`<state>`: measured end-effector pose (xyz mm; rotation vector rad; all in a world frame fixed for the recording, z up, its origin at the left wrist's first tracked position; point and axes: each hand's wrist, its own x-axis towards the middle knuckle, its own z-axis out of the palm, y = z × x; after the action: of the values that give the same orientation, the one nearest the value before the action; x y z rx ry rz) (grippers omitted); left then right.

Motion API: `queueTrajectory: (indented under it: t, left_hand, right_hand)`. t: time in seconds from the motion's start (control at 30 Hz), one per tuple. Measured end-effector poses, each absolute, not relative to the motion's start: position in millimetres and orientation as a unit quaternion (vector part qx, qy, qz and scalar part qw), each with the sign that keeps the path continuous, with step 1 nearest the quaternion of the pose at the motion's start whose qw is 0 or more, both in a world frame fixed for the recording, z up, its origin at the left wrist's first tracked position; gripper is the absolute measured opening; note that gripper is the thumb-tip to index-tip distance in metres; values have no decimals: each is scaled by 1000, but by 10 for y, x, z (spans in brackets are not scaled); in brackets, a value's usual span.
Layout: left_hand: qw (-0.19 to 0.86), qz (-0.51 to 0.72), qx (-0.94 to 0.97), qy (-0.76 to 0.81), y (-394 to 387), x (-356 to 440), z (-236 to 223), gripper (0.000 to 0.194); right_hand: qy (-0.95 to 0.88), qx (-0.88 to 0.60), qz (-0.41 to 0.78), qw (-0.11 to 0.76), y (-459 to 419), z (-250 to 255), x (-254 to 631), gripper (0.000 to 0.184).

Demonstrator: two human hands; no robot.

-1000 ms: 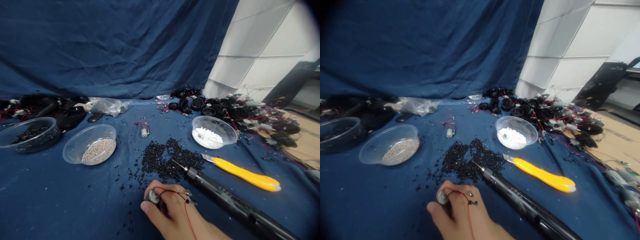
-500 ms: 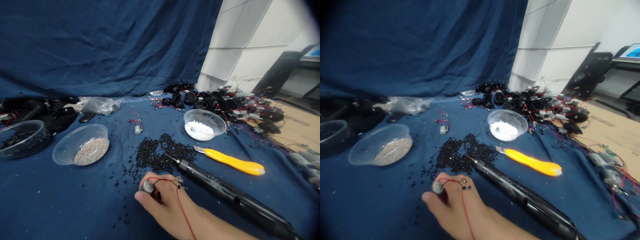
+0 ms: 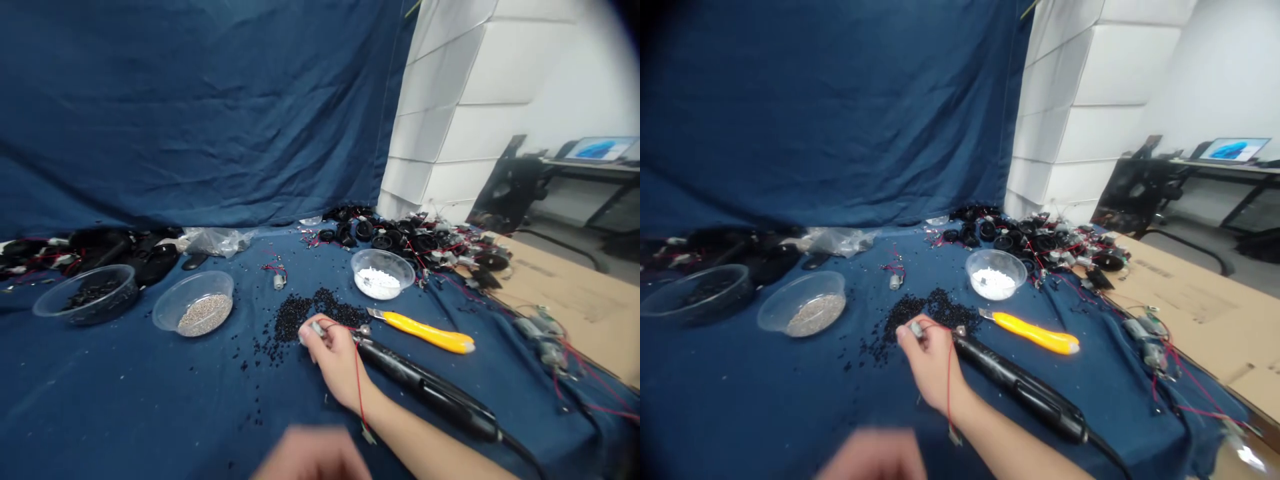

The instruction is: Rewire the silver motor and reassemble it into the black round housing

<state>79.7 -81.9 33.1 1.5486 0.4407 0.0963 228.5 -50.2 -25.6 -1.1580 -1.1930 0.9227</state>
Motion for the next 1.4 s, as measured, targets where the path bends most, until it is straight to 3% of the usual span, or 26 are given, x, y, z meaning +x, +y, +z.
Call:
queueTrajectory:
  t: [0.17,0.47,0.8,0.9,1.0,1.13,1.27,1.4]
  left_hand:
    - [634,240,649,345,-87,852,426,15]
    - [636,198,633,395,200,481,164,27]
    - [652,258,588,403,159,486,-63,37]
    - [658,278,568,410,151,496,-87,49]
    - [663,312,555,394,131,507,-86,60]
    - [658,322,574,365,69,542,-78,59]
    - [615,313,630,357,17,558,-120,57]
    - [498,298,722,376,-8,528,-159,50]
  right_hand:
    - [-494,-489,359,623,-503,-258,2301,28]
    - [-519,-487,366,599,-391,-276,2154,26]
    - [-554,-508,384,537,-439,-171,2285,22]
    - [-557,-516,392,519,-456,-156,2294,23]
    - [-550,-503,438,503,-452,-181,2258,23]
    - [-531,-468,510,489,-418,-243,2216,27]
    - [-528,-449,533,485,-386,-283,2218,29]
    - [-501,-448,558,487,-383,-282,2231,33]
